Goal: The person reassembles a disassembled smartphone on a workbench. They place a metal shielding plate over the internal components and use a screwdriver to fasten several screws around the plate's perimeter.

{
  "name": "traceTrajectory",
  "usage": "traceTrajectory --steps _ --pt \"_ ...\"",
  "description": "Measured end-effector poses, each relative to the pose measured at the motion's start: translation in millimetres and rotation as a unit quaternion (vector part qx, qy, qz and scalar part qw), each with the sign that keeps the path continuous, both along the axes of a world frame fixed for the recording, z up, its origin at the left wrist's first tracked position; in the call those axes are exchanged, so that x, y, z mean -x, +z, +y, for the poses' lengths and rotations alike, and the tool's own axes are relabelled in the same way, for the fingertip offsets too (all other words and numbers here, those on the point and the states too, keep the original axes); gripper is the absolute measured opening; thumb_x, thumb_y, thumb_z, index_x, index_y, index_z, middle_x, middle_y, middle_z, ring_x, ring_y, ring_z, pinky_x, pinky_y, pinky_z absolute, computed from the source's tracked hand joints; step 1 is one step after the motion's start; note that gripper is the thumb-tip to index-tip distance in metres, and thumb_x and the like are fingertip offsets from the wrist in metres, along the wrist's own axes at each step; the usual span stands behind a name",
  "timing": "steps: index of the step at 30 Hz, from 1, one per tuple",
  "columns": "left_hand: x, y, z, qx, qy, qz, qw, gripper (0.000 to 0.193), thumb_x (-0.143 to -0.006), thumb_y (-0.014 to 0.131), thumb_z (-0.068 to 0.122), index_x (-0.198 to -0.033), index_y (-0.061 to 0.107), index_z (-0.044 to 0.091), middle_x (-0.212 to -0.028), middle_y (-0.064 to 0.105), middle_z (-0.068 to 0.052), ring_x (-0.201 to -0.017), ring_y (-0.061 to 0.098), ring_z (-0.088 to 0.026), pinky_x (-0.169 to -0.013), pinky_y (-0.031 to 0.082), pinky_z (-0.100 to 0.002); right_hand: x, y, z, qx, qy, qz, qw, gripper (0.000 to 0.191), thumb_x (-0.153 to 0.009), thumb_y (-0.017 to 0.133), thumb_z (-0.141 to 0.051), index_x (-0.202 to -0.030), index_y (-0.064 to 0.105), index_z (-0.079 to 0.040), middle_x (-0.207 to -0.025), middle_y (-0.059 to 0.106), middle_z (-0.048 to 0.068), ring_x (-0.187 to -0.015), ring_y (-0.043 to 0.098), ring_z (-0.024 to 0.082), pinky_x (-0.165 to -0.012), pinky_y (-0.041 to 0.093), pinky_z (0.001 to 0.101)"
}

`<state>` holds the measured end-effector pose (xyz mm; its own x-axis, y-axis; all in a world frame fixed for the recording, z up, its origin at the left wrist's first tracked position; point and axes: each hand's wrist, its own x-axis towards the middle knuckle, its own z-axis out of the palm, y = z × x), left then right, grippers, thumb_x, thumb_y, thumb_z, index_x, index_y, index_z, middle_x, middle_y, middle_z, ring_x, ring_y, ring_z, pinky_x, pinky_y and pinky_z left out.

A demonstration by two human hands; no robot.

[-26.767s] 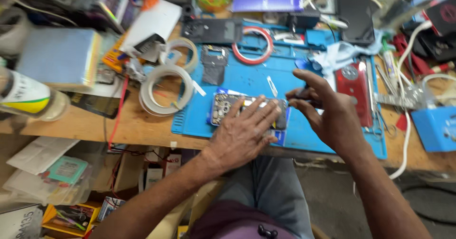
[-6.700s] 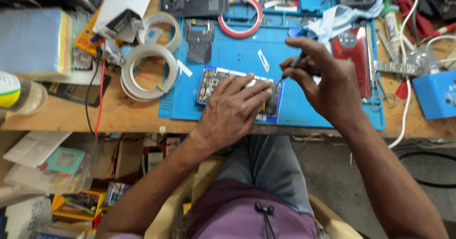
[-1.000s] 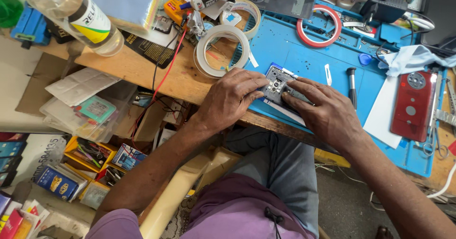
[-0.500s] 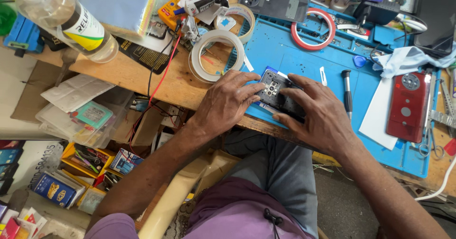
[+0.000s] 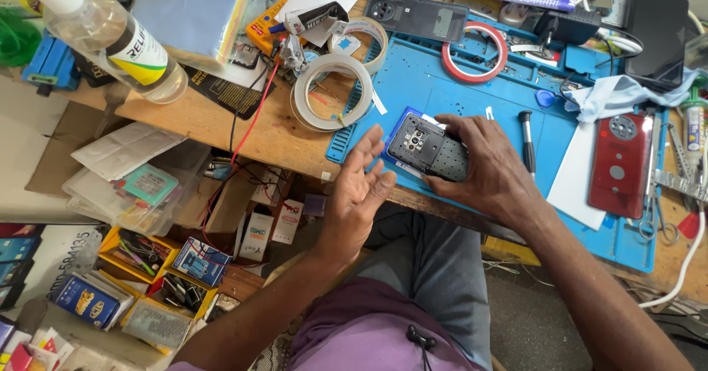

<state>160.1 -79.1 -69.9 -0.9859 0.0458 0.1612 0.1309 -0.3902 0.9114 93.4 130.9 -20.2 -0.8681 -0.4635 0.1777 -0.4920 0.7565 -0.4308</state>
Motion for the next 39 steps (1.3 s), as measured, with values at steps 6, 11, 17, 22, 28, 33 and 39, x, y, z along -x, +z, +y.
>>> traceTrajectory --steps 6,11,17,22,28,33,39 --pt "25.0 9.9 -7.2 0.387 0.063 0.169 0.904 0.058 -0.099 0.068 0.020 -0.151 0.050 0.002 -0.155 0.050 -0.017 -0.148 0.045 -0.032 -0.123 0.037 -0.042 -4.6 -3.0 5.8 0.042 -0.018 -0.005 0.999 0.087 -0.065 0.090 -0.028 -0.142 0.054 -0.010 -0.114 0.063 0.017 -0.110 0.062 0.032 -0.097 0.052 0.0461" --pt "42.6 11.7 -6.1 0.547 0.058 0.279 0.787 0.045 -0.092 0.077 0.020 -0.132 0.065 0.005 -0.141 0.060 -0.014 -0.134 0.053 -0.034 -0.114 0.042 -0.045 16.4 1.0 12.9 0.053 -0.072 -0.095 0.991 0.065 -0.082 0.078 -0.047 -0.138 0.066 -0.016 -0.119 0.069 0.010 -0.111 0.069 0.026 -0.097 0.056 0.0428" --pt "51.3 10.8 -12.7 0.527 0.046 0.247 0.812 0.054 -0.089 0.080 0.019 -0.135 0.061 0.000 -0.133 0.061 -0.015 -0.120 0.055 -0.034 -0.105 0.045 -0.045 22.6 -7.0 5.5 -0.034 -0.077 -0.073 0.994 0.070 -0.069 0.088 -0.052 -0.125 0.074 -0.012 -0.116 0.065 0.014 -0.111 0.063 0.030 -0.093 0.055 0.0455" --pt "57.4 10.9 -13.0 0.521 0.040 0.226 0.822 0.067 -0.086 0.082 0.022 -0.142 0.055 -0.003 -0.128 0.059 -0.017 -0.116 0.055 -0.034 -0.103 0.045 -0.046 16.0 -10.1 0.7 -0.028 -0.089 -0.052 0.994 0.073 -0.066 0.092 -0.050 -0.124 0.073 -0.009 -0.113 0.065 0.013 -0.111 0.062 0.029 -0.097 0.053 0.0449" --pt "67.4 12.4 -16.9 0.509 0.019 0.217 0.833 0.072 -0.081 0.085 0.025 -0.140 0.054 -0.002 -0.122 0.058 -0.017 -0.116 0.054 -0.034 -0.103 0.044 -0.046 20.1 -8.1 -1.8 0.020 -0.111 -0.093 0.989 0.069 -0.063 0.095 -0.041 -0.119 0.072 -0.009 -0.109 0.066 0.010 -0.105 0.064 0.024 -0.090 0.055 0.0405" --pt "71.5 11.5 -15.2 0.457 0.029 0.205 0.865 0.048 -0.086 0.082 0.017 -0.127 0.063 0.001 -0.112 0.063 -0.016 -0.109 0.059 -0.032 -0.097 0.048 -0.044 16.8 -8.1 0.9 0.187 -0.104 -0.129 0.968 0.042 -0.078 0.088 -0.025 -0.110 0.072 -0.004 -0.096 0.073 0.005 -0.085 0.068 0.013 -0.078 0.059 0.0288" --pt "80.5 17.5 -8.4 0.265 -0.033 0.106 0.958 0.018 -0.096 0.072 0.009 -0.113 0.071 0.002 -0.094 0.078 -0.005 -0.085 0.073 -0.012 -0.078 0.059 -0.028 14.2 8.8 8.7 0.314 -0.111 -0.169 0.928 0.020 -0.099 0.071 -0.016 -0.111 0.079 -0.003 -0.086 0.075 0.001 -0.076 0.062 0.004 -0.066 0.051 0.0230"
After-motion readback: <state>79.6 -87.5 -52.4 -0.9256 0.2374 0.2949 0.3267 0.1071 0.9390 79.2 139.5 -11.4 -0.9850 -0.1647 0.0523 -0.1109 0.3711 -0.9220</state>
